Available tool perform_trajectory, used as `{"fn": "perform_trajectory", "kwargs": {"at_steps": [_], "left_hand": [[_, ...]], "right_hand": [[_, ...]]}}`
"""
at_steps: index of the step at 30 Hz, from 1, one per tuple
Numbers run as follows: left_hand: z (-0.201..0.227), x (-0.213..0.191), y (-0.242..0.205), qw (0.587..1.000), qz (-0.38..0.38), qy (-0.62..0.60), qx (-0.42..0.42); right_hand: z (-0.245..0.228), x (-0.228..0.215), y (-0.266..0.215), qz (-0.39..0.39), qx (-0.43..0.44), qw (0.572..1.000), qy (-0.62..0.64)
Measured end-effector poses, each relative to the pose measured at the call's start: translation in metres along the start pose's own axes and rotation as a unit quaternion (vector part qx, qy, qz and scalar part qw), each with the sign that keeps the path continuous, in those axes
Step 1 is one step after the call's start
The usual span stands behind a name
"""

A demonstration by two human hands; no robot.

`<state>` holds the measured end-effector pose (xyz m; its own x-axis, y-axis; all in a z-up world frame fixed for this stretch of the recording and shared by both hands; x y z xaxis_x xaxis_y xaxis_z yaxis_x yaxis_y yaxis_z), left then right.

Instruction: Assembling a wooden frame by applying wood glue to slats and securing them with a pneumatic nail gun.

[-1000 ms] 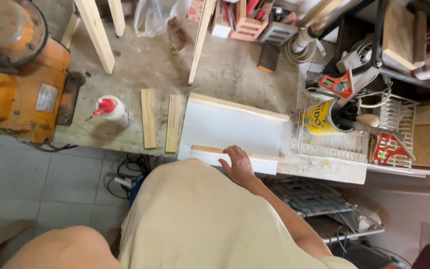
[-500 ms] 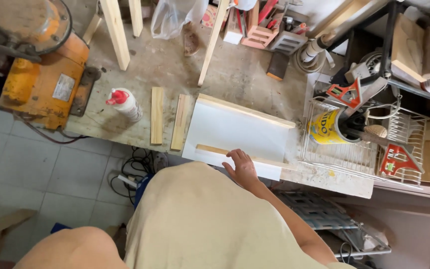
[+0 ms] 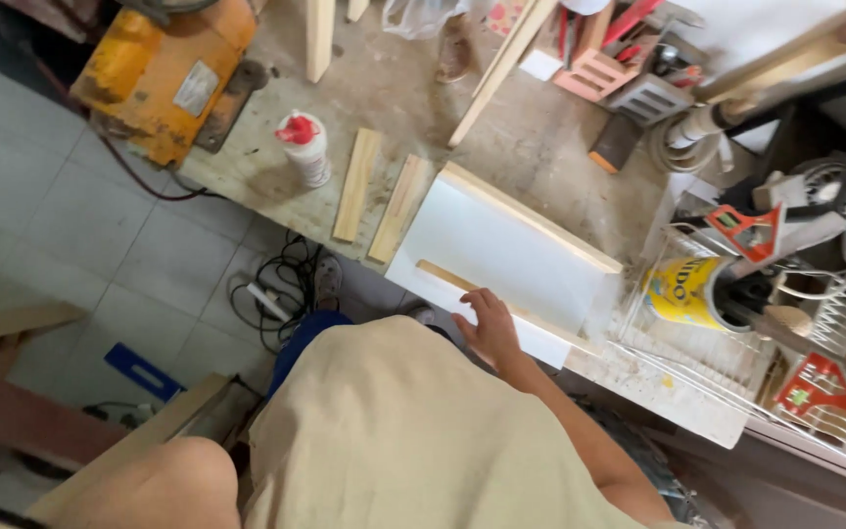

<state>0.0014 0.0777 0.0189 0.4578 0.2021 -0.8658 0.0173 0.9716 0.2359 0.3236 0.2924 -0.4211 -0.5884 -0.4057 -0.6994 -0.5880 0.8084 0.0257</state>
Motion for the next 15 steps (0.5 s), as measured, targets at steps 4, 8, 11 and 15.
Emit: {"fn": "perform_trajectory", "kwargs": {"at_steps": [4,8,11,15], "left_hand": [[-0.010,-0.027,0.013,0.999,0.031,0.024,-0.036],[-0.036,-0.057,0.038,0.991,0.101,0.067,-0.052],[-0.071,-0.078,0.059,0.957,0.255,0.139,-0.007],[-0.131,-0.097,0.051,0.919,0.353,0.176,0.004]], "right_hand": [[-0.024,-0.011,0.021,-0.006,-0.001,0.999,0.044],[-0.060,-0.011,0.036,-0.025,0.058,0.997,0.053],[-0.092,0.003,0.052,-0.029,0.103,0.994,0.038],[-0.119,0.035,0.072,-0.045,0.162,0.985,0.032]]}}
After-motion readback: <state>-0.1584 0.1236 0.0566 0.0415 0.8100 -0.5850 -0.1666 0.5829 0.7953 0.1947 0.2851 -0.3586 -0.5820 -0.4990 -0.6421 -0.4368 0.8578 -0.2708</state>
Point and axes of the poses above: each hand's wrist, its own y-axis towards the middle knuckle, its own x-axis out of the palm, z = x × y, the point moved 8 cm from there along y, towards the middle knuckle, and after that the axes turned 15 degrees about y, right-handed, at the moved point
